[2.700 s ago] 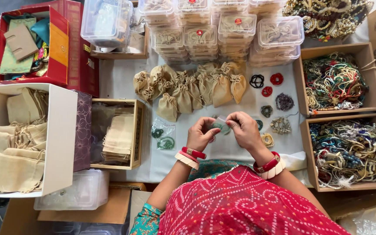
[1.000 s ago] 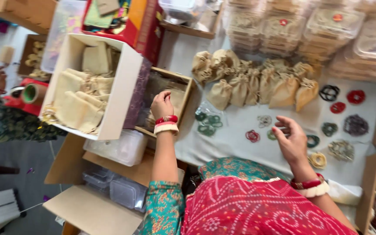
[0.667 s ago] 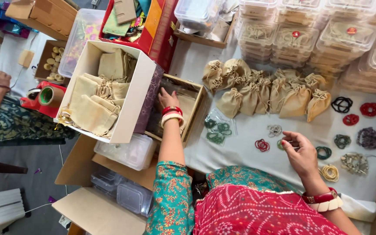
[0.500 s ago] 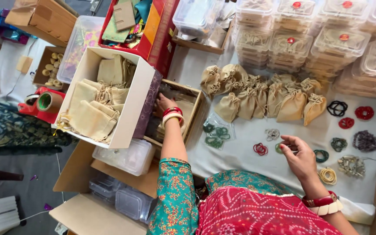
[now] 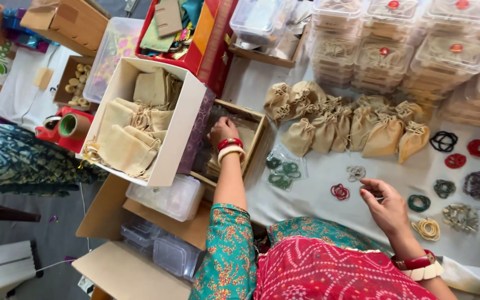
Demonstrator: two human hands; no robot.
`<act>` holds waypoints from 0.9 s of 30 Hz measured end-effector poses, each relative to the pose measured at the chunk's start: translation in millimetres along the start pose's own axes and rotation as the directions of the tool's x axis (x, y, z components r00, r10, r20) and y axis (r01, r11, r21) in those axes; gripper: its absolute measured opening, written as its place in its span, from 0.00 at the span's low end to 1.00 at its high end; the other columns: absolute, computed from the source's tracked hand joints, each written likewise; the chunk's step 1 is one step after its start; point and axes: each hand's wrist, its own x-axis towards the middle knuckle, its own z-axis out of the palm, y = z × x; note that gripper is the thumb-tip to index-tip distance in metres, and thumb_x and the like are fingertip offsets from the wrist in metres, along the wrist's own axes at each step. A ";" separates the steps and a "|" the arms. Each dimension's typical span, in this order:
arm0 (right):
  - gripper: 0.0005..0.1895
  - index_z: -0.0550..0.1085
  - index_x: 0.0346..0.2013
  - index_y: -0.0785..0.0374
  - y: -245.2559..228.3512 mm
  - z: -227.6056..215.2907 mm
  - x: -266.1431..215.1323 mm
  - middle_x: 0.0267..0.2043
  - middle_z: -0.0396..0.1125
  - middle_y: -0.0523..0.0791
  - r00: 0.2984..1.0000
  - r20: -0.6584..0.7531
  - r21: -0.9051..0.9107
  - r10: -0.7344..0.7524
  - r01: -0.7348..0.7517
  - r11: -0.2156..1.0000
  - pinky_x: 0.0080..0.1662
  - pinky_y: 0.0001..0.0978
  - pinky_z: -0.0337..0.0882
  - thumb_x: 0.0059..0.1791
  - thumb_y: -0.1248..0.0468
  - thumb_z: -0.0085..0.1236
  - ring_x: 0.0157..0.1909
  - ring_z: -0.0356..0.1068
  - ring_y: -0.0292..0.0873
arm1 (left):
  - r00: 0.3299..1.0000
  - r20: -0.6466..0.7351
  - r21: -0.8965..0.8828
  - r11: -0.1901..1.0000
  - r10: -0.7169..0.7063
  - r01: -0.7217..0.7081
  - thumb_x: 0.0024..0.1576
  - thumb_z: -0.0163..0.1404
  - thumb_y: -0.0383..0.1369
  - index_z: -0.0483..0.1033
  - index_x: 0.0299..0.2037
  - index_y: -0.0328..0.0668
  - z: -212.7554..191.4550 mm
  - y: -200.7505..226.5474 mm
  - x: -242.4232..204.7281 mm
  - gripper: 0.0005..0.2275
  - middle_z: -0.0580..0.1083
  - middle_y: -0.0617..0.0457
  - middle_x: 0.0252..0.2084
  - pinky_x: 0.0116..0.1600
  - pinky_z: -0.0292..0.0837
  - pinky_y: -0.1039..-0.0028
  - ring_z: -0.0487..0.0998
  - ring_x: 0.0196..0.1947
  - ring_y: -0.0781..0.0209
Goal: Sorting, organizing, and packaging various jewelry items such as beads and bangles into containers.
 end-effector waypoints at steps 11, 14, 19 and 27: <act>0.15 0.77 0.52 0.64 -0.8 10.6 7.3 0.41 0.75 0.43 0.997 -0.002 0.051 -0.072 0.072 0.996 0.45 0.29 0.72 0.51 0.64 0.58 0.40 0.72 0.35 | 0.905 0.351 -0.893 -0.204 0.241 0.401 0.60 0.48 0.27 0.72 0.38 0.40 -76.0 54.2 -84.1 0.01 0.81 0.44 0.39 0.46 0.81 0.68 0.83 0.38 0.56; 0.13 0.77 0.50 0.64 -6.3 15.0 4.8 0.42 0.75 0.42 0.993 -0.007 0.073 -0.114 0.115 0.991 0.44 0.28 0.73 0.51 0.65 0.58 0.39 0.72 0.34 | 0.812 0.419 -0.840 -0.168 0.407 0.517 0.59 0.52 0.24 0.71 0.39 0.40 -44.5 57.4 -119.0 0.03 0.80 0.45 0.40 0.48 0.81 0.70 0.82 0.39 0.57; 0.13 0.78 0.49 0.64 -11.3 8.8 -3.1 0.42 0.74 0.42 0.992 -0.037 0.070 -0.123 0.125 0.990 0.43 0.28 0.73 0.51 0.66 0.59 0.38 0.72 0.34 | 0.706 0.444 -0.852 0.017 0.552 0.523 0.56 0.60 0.21 0.73 0.45 0.39 -14.0 77.3 -171.6 0.11 0.79 0.52 0.41 0.49 0.78 0.74 0.80 0.40 0.65; 0.18 0.79 0.51 0.58 -63.9 -12.8 -26.1 0.46 0.71 0.44 0.906 -0.144 0.044 -0.398 0.407 0.912 0.40 0.27 0.69 0.46 0.71 0.63 0.41 0.71 0.37 | 0.527 0.556 -0.826 0.356 0.642 0.438 0.52 0.63 0.22 0.78 0.40 0.36 0.4 102.9 -238.0 0.09 0.79 0.58 0.35 0.44 0.77 0.78 0.78 0.35 0.71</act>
